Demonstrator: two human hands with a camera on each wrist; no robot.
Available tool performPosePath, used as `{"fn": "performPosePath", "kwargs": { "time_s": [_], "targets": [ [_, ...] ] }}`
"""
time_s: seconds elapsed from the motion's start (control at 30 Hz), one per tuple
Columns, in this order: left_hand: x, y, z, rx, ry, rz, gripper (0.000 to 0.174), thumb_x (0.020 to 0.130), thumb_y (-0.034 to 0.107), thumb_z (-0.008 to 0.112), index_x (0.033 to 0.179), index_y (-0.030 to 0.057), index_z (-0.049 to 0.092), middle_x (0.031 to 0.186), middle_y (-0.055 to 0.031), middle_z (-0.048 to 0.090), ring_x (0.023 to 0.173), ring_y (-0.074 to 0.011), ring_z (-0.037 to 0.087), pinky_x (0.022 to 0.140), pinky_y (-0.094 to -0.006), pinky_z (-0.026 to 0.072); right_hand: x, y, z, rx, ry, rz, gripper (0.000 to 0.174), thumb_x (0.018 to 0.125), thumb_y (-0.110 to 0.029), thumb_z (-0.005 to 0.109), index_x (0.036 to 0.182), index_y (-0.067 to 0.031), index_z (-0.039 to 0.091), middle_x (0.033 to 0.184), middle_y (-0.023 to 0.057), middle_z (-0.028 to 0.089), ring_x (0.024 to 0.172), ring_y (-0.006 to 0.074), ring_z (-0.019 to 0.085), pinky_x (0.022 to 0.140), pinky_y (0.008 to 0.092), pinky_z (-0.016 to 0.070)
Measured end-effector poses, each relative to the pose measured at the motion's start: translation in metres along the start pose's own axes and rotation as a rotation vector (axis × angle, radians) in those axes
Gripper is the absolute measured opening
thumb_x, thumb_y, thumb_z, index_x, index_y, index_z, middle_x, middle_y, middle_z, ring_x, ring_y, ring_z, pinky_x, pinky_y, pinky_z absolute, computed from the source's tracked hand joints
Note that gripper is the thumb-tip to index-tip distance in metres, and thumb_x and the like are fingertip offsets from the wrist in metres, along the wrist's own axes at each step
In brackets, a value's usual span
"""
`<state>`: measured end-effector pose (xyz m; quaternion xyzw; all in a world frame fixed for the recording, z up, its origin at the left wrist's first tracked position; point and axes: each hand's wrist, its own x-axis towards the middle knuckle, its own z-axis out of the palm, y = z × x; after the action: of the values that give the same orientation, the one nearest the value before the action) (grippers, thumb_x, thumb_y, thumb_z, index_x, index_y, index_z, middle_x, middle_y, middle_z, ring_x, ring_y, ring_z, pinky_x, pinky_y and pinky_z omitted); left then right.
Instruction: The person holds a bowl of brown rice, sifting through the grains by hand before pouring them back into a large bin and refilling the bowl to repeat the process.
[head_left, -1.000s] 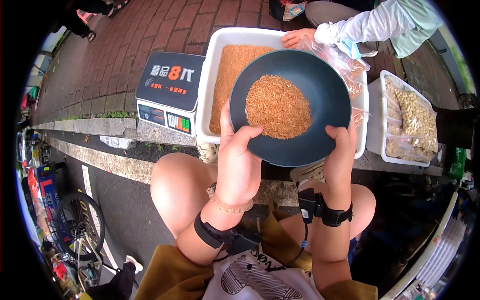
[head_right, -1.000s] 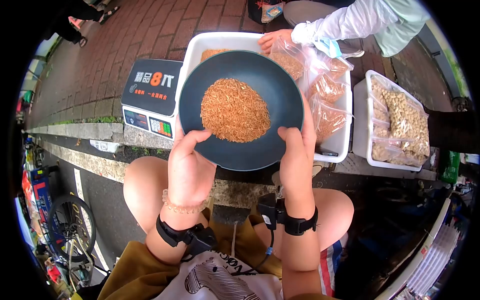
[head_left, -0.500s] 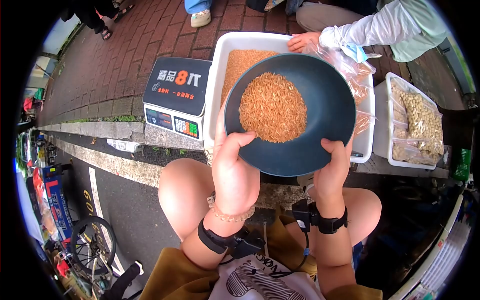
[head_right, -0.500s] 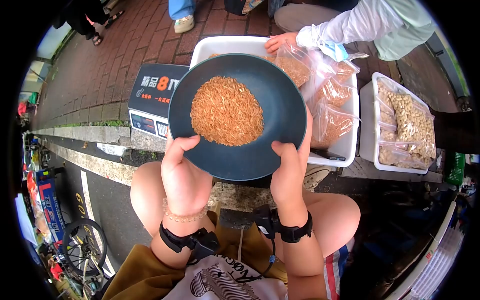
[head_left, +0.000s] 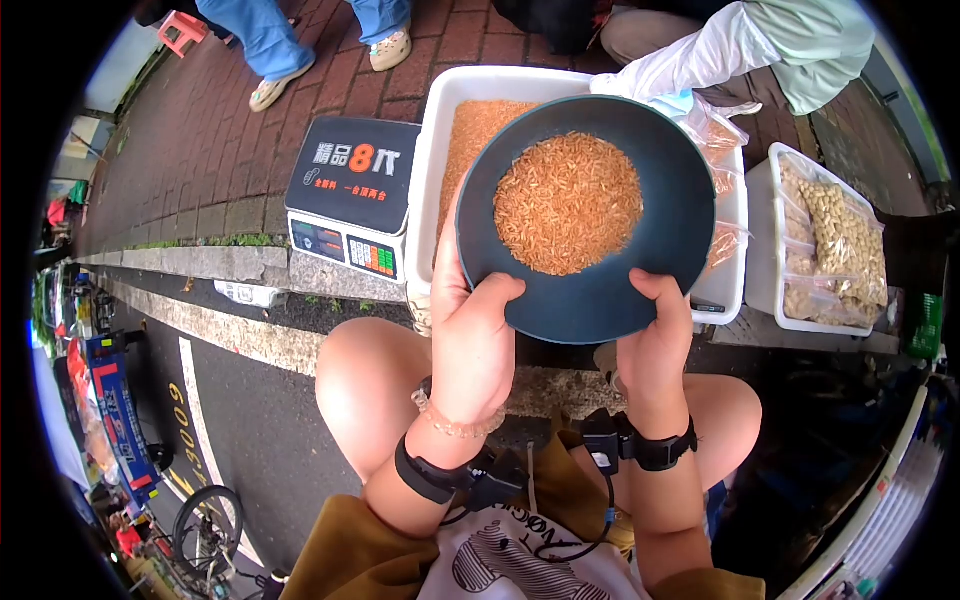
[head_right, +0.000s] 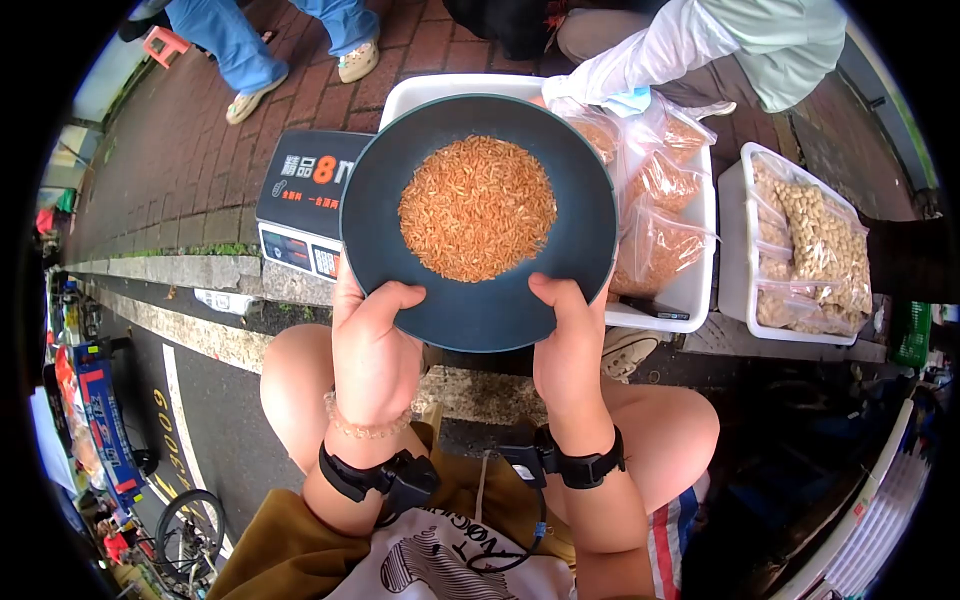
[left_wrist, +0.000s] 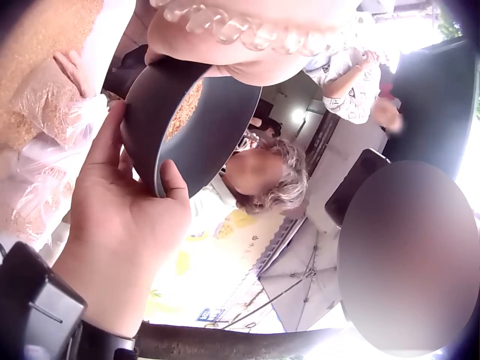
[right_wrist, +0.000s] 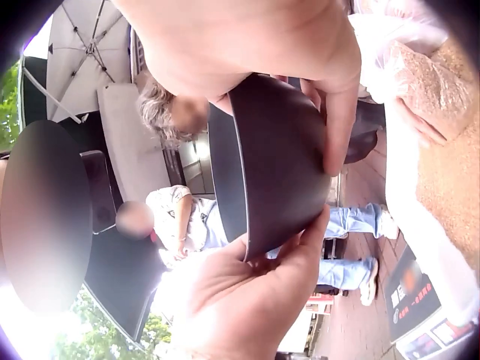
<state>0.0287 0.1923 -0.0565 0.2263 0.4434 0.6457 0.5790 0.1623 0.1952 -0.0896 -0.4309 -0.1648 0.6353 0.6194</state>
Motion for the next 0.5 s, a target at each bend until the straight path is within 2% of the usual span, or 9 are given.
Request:
{"fn": "performPosePath", "kwargs": {
  "time_s": [0.07,0.1,0.17,0.2,0.3,0.37,0.4,0.47,0.5],
  "targets": [
    [0.002,-0.001,-0.004,-0.152,0.019,-0.146,0.068,0.071,-0.014,0.037,0.137,0.0022,0.036,0.13,-0.0086,0.046,0.117,-0.0168,0.046,0.098,-0.0298,0.0382,0.0,0.004,0.001,-0.069,0.041,-0.145,0.038,0.083,-0.009,0.05,0.119,-0.0018,0.048,0.115,0.0062,0.055,0.107,0.0187,0.053,0.095,0.0324,0.0392],
    [0.002,-0.002,-0.004,-0.151,0.019,-0.145,0.068,0.071,-0.014,0.037,0.137,0.0022,0.036,0.13,-0.0086,0.046,0.117,-0.0168,0.046,0.098,-0.0298,0.0382,0.001,0.006,-0.001,-0.092,0.055,-0.192,0.037,0.083,-0.01,0.05,0.119,-0.0014,0.049,0.115,0.0065,0.055,0.107,0.0186,0.053,0.095,0.0322,0.0391],
    [0.002,-0.005,-0.004,-0.125,0.02,-0.099,0.054,0.075,-0.012,0.042,0.126,0.006,0.046,0.116,-0.008,0.055,0.107,-0.0206,0.053,0.09,-0.0348,0.0443,0.002,0.008,-0.006,-0.055,0.063,-0.168,0.038,0.083,-0.01,0.05,0.12,-0.0021,0.048,0.116,0.0066,0.055,0.109,0.0186,0.052,0.096,0.0327,0.0389],
    [0.002,-0.005,-0.003,-0.125,0.02,-0.099,0.054,0.075,-0.012,0.042,0.126,0.006,0.046,0.116,-0.008,0.055,0.107,-0.0206,0.053,0.09,-0.0348,0.0443,0.002,0.007,-0.005,-0.043,0.066,-0.16,0.038,0.083,-0.01,0.05,0.121,-0.0023,0.048,0.117,0.0067,0.055,0.11,0.0186,0.052,0.096,0.0328,0.0388],
    [0.002,-0.005,0.001,-0.193,0.007,-0.136,0.06,0.074,-0.012,0.041,0.13,0.0076,0.042,0.121,-0.0088,0.051,0.111,-0.0214,0.051,0.092,-0.0353,0.044,0.003,-0.002,0.003,0.007,-0.013,-0.087,0.041,0.084,-0.011,0.049,0.124,-0.0028,0.045,0.118,0.0066,0.055,0.115,0.0185,0.05,0.098,0.0341,0.0382],
    [0.002,-0.006,0.003,-0.162,0.015,-0.293,0.069,0.072,-0.013,0.039,0.137,0.0096,0.034,0.126,-0.0092,0.047,0.114,-0.0215,0.048,0.094,-0.0348,0.0428,0.004,-0.006,0.004,-0.009,-0.037,0.14,0.06,0.079,-0.011,0.047,0.136,-0.0048,0.031,0.129,0.0085,0.042,0.12,0.0193,0.041,0.103,0.0338,0.0305],
    [0.001,-0.005,0.004,-0.163,0.011,-0.291,0.069,0.072,-0.013,0.039,0.137,0.0096,0.034,0.126,-0.0092,0.047,0.114,-0.0215,0.048,0.094,-0.0348,0.0428,0.003,-0.008,0.005,-0.015,-0.046,0.213,0.066,0.077,-0.011,0.047,0.14,-0.0054,0.026,0.133,0.0091,0.038,0.122,0.0195,0.038,0.104,0.0337,0.028],
    [-0.003,-0.003,0.003,-0.079,-0.063,-0.129,0.075,0.072,-0.014,0.038,0.141,0.0114,0.027,0.127,-0.0088,0.045,0.114,-0.021,0.048,0.092,-0.035,0.044,-0.007,-0.011,0.01,-0.265,-0.09,-0.15,0.067,0.077,-0.009,0.045,0.14,-0.0047,0.025,0.133,0.0094,0.038,0.122,0.0197,0.038,0.103,0.033,0.0289],
    [-0.006,0.002,0.004,-0.021,-0.068,-0.106,0.077,0.071,-0.015,0.036,0.143,0.0113,0.025,0.125,-0.0087,0.046,0.113,-0.0207,0.049,0.089,-0.0339,0.0463,-0.012,-0.013,0.008,-0.238,-0.102,-0.169,0.067,0.076,-0.006,0.043,0.14,-0.0046,0.026,0.133,0.0093,0.038,0.122,0.0188,0.038,0.103,0.0318,0.0287]
  ]
}}
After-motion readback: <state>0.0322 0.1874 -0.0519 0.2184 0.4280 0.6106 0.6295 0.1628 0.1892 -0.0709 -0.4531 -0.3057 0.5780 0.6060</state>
